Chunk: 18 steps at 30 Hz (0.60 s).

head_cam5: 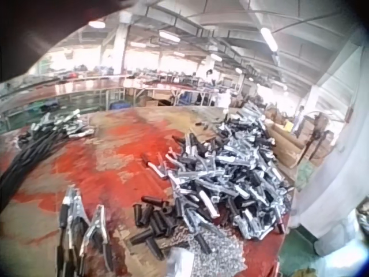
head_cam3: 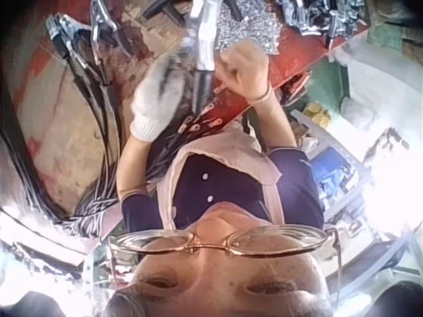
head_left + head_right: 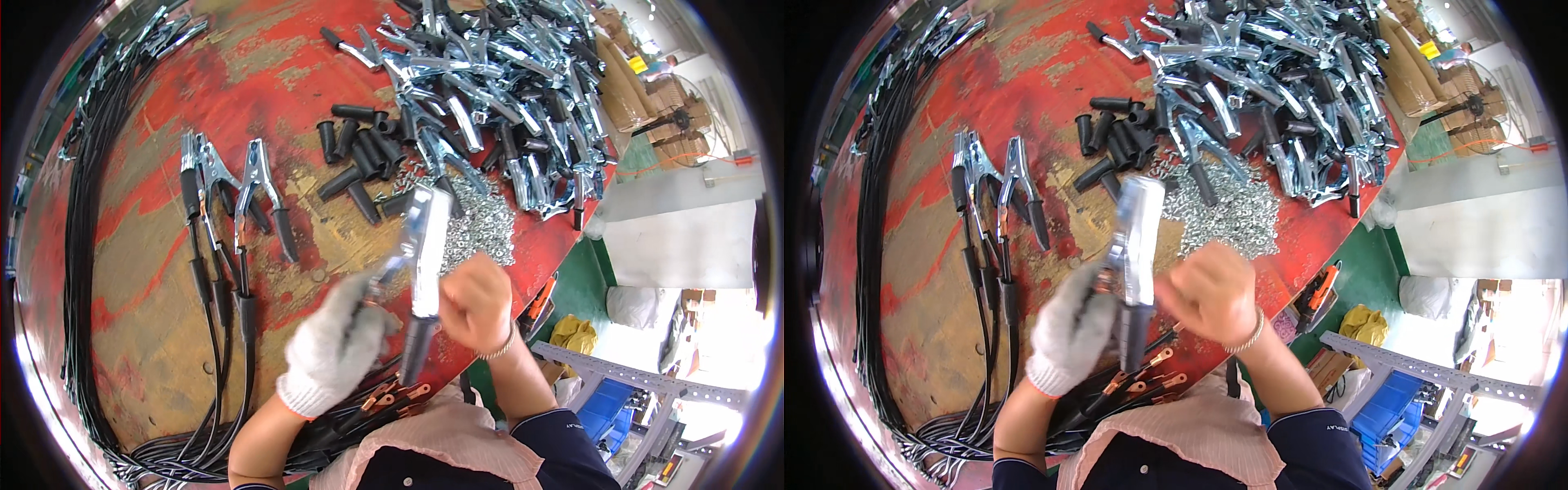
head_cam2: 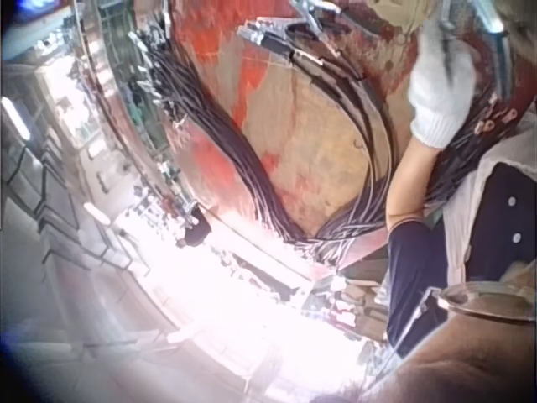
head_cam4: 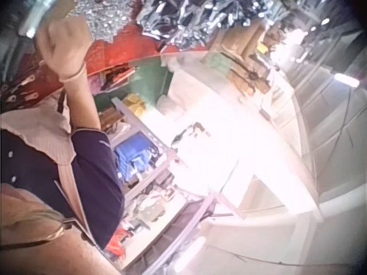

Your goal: The recorder is seen assembling the clamp ends of jumper cables by sliding on protective rubber sleeves and attaching metal clips.

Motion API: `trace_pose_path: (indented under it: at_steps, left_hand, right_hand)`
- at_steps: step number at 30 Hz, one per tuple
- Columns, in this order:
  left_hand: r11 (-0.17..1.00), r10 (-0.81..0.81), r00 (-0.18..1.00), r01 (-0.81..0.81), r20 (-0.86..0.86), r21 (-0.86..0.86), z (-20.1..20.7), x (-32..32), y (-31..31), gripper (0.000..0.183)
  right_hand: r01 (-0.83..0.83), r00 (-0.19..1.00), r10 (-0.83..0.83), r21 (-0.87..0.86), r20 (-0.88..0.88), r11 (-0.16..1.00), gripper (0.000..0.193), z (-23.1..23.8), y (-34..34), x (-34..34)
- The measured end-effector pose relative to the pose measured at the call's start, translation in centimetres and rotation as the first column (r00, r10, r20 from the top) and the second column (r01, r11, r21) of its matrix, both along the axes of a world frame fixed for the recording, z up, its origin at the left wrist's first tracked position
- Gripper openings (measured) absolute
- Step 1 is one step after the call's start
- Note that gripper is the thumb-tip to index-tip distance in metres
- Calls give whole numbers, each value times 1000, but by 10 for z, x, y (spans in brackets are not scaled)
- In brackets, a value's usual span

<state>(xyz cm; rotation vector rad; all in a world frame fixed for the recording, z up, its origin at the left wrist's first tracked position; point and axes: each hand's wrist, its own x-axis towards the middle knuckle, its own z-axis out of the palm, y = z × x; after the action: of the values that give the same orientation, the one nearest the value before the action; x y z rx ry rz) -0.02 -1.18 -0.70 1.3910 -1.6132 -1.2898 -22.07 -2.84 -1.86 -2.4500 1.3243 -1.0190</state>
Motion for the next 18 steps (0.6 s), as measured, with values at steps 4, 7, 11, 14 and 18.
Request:
trace_pose_path:
  at_steps: [4, 7, 11, 14, 18]
  left_hand:
    - [884, 330, 855, -131, 399, -449, 15, 28, -21, 44]
    - [771, 573, 605, -171, 552, -613, 5, 56, -39, 45]
    - [857, 515, 467, -309, 719, -413, -11, 90, -55, 50]
    - [894, 424, 415, -333, 805, -299, 3, 91, -55, 57]
    - [879, 474, 328, -122, 817, -461, 33, 65, -31, 43]
  right_hand:
    - [292, 948, -304, -119, -99, 949, 30, -2, -61, -31]
    - [319, 881, -334, -99, -336, 943, 37, -8, -96, -52]
    - [462, 715, -321, 76, -622, 884, 52, -18, -120, -38]
    - [508, 685, -258, 192, -682, 840, 69, -16, -120, -24]
    - [434, 829, -298, 207, -474, 877, 69, -25, -125, -44]
